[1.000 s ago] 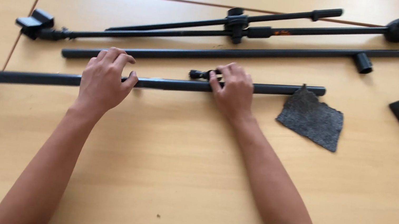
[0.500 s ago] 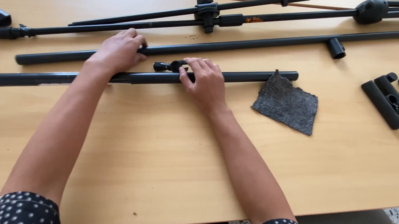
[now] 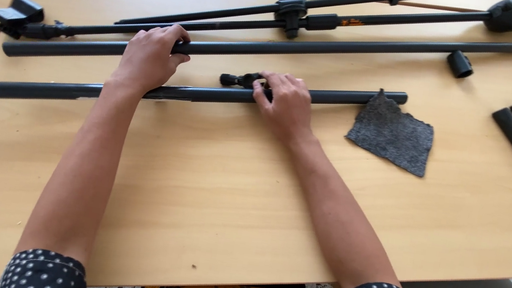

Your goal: The person assembles a tripod by connecting black metal poles and plastic fittings on a wooden table. They slide a long pole into a joint, attach a plastic connector, and secure it by hand, repeating the process with other components.

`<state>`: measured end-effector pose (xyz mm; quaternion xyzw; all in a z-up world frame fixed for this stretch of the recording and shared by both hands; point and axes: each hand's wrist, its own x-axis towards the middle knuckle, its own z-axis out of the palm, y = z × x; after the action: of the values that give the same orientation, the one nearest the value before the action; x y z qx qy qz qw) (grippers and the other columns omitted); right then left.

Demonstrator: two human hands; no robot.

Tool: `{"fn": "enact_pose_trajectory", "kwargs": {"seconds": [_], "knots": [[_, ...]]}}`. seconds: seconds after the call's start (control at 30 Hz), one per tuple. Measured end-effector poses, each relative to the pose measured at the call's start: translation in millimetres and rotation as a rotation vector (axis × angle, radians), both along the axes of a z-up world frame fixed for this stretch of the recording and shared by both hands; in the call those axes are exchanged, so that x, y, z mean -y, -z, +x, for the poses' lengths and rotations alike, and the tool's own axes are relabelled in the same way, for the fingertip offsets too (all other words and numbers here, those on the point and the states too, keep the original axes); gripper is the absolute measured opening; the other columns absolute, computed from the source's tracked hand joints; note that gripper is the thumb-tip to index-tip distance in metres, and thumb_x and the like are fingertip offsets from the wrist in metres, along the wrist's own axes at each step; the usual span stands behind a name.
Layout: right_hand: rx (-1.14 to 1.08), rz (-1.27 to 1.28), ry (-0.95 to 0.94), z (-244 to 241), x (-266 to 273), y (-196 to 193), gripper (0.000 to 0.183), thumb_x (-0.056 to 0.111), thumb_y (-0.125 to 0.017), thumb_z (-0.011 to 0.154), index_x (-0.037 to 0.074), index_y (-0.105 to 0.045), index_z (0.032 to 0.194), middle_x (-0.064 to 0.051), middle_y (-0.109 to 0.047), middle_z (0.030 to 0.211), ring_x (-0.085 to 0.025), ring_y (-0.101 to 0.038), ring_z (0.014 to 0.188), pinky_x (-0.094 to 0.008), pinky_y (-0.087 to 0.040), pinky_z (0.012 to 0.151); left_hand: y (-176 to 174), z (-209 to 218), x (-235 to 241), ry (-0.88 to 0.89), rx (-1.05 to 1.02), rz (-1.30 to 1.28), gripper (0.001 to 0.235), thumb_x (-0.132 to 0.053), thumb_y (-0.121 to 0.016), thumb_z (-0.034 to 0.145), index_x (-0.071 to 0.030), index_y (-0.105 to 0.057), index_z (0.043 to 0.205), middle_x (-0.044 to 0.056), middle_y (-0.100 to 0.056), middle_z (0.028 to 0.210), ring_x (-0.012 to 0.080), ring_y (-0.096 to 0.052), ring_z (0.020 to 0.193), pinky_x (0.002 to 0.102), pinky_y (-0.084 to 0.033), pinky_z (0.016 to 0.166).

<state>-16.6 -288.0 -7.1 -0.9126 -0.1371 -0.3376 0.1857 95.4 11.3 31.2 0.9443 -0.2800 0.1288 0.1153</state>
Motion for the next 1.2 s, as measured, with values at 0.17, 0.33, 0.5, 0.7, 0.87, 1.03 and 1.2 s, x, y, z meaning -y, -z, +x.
{"fn": "enact_pose_trajectory", "kwargs": {"seconds": [0.17, 0.33, 0.5, 0.7, 0.87, 1.03, 1.2], "knots": [[0.010, -0.011, 0.031, -3.2, -2.9, -4.2, 0.029, 0.043, -0.061, 0.102, 0.020, -0.073, 0.116, 0.000, -0.071, 0.086, -0.020, -0.069, 0.092, -0.035, -0.051, 0.086, -1.2, -1.4, -18.5, -0.138, -0.130, 0.065, 0.036, -0.027, -0.079, 0.089, -0.024, -0.066, 0.122, 0.000, -0.074, 0.112, 0.0276, -0.069, 0.112, 0.047, -0.050, 0.093], [-0.004, -0.021, 0.018, -2.3, -4.7, -7.7, 0.029, 0.043, -0.061, 0.102, 0.020, -0.073, 0.116, -0.001, -0.070, 0.085, -0.021, -0.069, 0.092, -0.035, -0.051, 0.085, 5.9, 8.0, -21.3, -0.168, -0.212, 0.026, 0.034, -0.029, -0.078, 0.086, -0.025, -0.070, 0.119, 0.001, -0.071, 0.114, 0.0294, -0.066, 0.113, 0.049, -0.052, 0.094], [-0.008, -0.040, 0.011, -7.1, -6.2, -11.5, 0.030, 0.042, -0.063, 0.102, 0.018, -0.074, 0.116, -0.003, -0.070, 0.085, -0.024, -0.070, 0.092, -0.038, -0.052, 0.084, 19.0, 11.6, -22.2, -0.135, -0.005, 0.038, 0.021, -0.039, -0.071, 0.093, -0.027, -0.070, 0.109, -0.002, -0.064, 0.104, 0.0244, -0.064, 0.107, 0.045, -0.053, 0.087], [-0.119, -0.027, 0.003, -13.4, -11.7, -23.8, 0.035, 0.033, -0.059, 0.102, 0.006, -0.074, 0.119, -0.013, -0.077, 0.113, -0.032, -0.069, 0.105, -0.047, -0.046, 0.092, 5.9, 6.5, -15.1, -0.093, -0.068, 0.000, 0.030, -0.032, -0.064, 0.096, -0.014, -0.071, 0.119, 0.011, -0.067, 0.113, 0.0344, -0.061, 0.110, 0.050, -0.049, 0.090], [-0.134, -0.043, -0.021, -18.1, -13.2, -28.7, 0.038, 0.034, -0.055, 0.106, 0.004, -0.073, 0.121, -0.015, -0.077, 0.113, -0.033, -0.069, 0.105, -0.048, -0.049, 0.091, 1.8, -0.1, -14.0, -0.078, -0.028, -0.031, 0.024, -0.026, -0.062, 0.097, -0.014, -0.070, 0.116, 0.009, -0.067, 0.116, 0.0320, -0.061, 0.110, 0.050, -0.046, 0.092], [-0.110, -0.026, 0.016, -17.4, -1.0, -23.2, 0.035, 0.033, -0.057, 0.106, 0.003, -0.075, 0.111, -0.014, -0.076, 0.108, -0.032, -0.069, 0.101, -0.046, -0.050, 0.088, -38.8, -24.1, -24.2, 0.028, 0.052, -0.190, 0.018, -0.014, -0.064, 0.095, -0.013, -0.072, 0.111, 0.006, -0.070, 0.111, 0.0282, -0.065, 0.106, 0.049, -0.048, 0.094], [0.034, 0.284, 0.268, -13.9, 23.2, -22.6, 0.022, 0.015, -0.060, 0.101, 0.004, -0.067, 0.083, -0.008, -0.066, 0.076, -0.023, -0.059, 0.068, -0.040, -0.045, 0.060, -44.1, -46.3, -85.3, -0.099, -0.131, -0.062, 0.021, -0.028, -0.056, 0.103, -0.010, -0.067, 0.104, 0.010, -0.069, 0.102, 0.0354, -0.064, 0.092, 0.049, -0.051, 0.074]]}}
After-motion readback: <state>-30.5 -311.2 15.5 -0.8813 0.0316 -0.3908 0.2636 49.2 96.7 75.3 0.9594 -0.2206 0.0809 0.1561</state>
